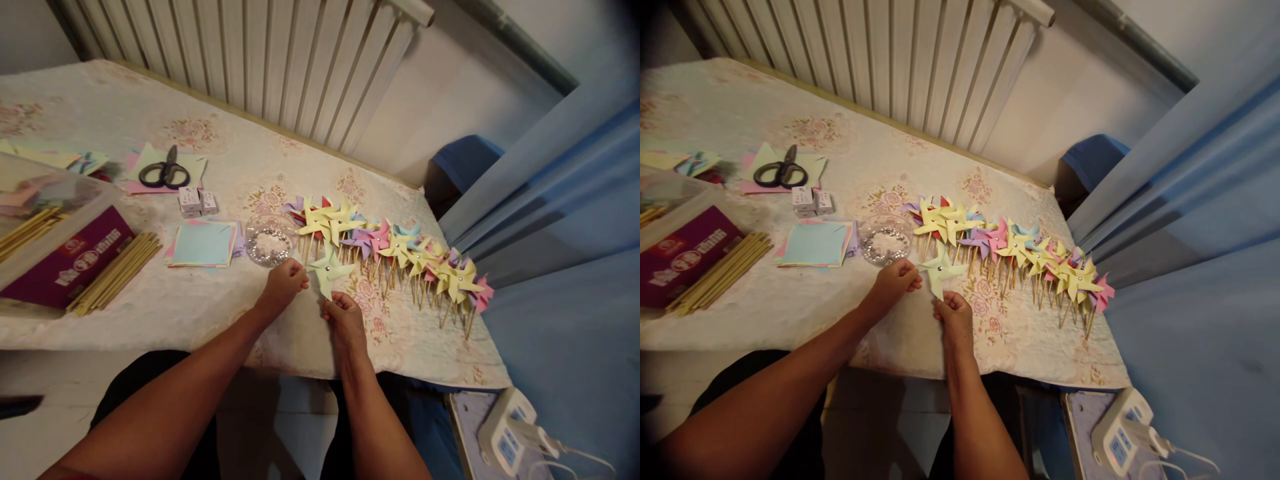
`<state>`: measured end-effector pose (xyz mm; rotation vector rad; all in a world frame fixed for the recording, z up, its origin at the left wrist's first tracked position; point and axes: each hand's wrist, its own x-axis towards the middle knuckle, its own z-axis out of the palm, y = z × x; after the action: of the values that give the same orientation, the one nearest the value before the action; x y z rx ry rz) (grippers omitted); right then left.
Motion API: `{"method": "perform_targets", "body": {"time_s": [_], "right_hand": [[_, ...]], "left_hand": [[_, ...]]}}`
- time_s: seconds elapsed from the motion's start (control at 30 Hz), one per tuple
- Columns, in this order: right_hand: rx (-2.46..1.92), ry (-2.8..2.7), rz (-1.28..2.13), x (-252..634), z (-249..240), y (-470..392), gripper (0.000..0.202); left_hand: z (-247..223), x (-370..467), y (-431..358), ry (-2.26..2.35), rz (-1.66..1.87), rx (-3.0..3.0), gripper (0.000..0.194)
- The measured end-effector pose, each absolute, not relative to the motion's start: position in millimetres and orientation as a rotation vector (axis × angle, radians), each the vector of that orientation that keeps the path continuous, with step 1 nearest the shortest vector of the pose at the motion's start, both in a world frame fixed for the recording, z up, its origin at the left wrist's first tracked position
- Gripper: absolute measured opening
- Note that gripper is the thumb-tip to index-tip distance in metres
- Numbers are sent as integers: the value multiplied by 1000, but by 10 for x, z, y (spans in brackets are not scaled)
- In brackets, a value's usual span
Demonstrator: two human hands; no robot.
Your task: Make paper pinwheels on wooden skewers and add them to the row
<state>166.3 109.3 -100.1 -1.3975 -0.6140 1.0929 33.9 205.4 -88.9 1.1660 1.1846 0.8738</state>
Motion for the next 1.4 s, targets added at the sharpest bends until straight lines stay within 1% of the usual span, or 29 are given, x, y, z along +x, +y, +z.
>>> {"method": "perform_targets", "body": {"time_s": [0.57,0.7,0.9,1.03,1.23,1.4], "right_hand": [[-1350,-619,1072,1659,-1029,1104,14],[-1341,-612,1081,1665,-1040,1099,13],[-1366,-598,1076,1684,-1092,1102,15],[-1373,-611,1074,1678,-1072,1104,15],[-1393,-596,1063,1656,-1036,1109,15],[-1423,-534,1061,1656,-1052,1117,21]], "left_hand": [[-958,380,1986,1098,750,1234,14],[-912,361,1986,1164,816,1353,9],[-820,311,2006,1212,958,1355,16],[-827,285,2028,1171,946,1359,21],[-832,283,2042,1120,921,1358,21],[-842,306,2030,1068,856,1341,23]]}}
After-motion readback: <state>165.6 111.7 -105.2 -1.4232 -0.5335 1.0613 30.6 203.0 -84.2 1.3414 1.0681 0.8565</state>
